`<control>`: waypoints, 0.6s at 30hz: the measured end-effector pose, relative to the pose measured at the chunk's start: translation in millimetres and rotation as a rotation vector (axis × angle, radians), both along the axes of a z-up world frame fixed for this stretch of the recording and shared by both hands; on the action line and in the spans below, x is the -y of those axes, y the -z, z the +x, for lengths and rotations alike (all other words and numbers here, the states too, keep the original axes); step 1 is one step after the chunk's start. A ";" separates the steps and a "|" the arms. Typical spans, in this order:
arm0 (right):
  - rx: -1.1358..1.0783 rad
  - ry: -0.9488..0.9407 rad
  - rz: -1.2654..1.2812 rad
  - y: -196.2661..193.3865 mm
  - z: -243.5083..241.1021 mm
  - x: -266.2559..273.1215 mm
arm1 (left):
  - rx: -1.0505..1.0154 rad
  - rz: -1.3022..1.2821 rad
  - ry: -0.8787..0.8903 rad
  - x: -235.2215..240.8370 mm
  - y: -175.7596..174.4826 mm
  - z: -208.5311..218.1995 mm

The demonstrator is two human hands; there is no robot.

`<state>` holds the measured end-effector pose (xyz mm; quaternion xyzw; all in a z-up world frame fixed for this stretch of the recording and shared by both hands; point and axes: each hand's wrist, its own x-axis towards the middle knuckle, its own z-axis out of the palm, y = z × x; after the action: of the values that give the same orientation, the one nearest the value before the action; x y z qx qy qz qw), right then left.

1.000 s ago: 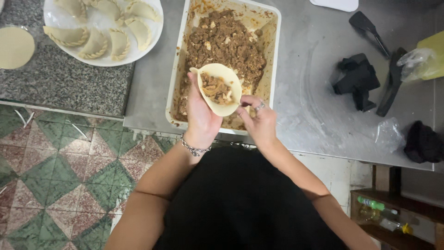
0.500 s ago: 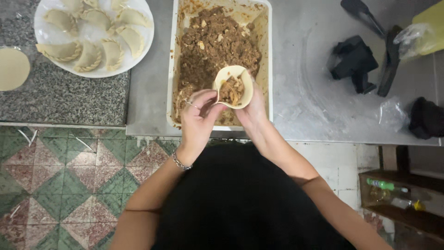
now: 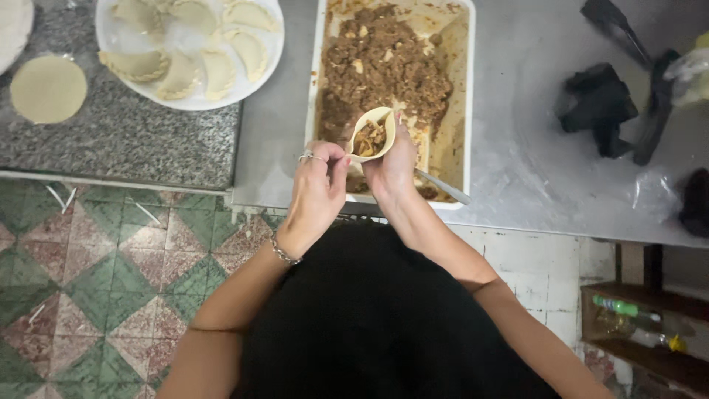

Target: The person prepares empanadas by spooning a meat filling onto dough wrappers and folding the edges together by hand to seal them.

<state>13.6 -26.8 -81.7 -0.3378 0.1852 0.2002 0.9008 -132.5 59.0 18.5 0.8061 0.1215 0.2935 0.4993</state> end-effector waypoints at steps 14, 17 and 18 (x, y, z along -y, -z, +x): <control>0.050 -0.203 -0.038 -80.6 -50.5 -25.7 | -0.078 -0.027 -0.248 1.1 -15.6 -20.6; 0.031 -0.244 -0.021 -83.0 -49.4 -15.0 | -0.107 -0.050 -0.266 13.6 -14.7 -21.4; 0.012 -0.276 -0.027 -86.2 -49.3 -9.6 | -0.091 -0.037 -0.277 18.9 -13.2 -21.1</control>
<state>-35.7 -17.1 4.4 -0.3731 0.1344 0.3177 0.8612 -153.6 40.1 31.7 0.7847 0.2593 0.3206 0.4629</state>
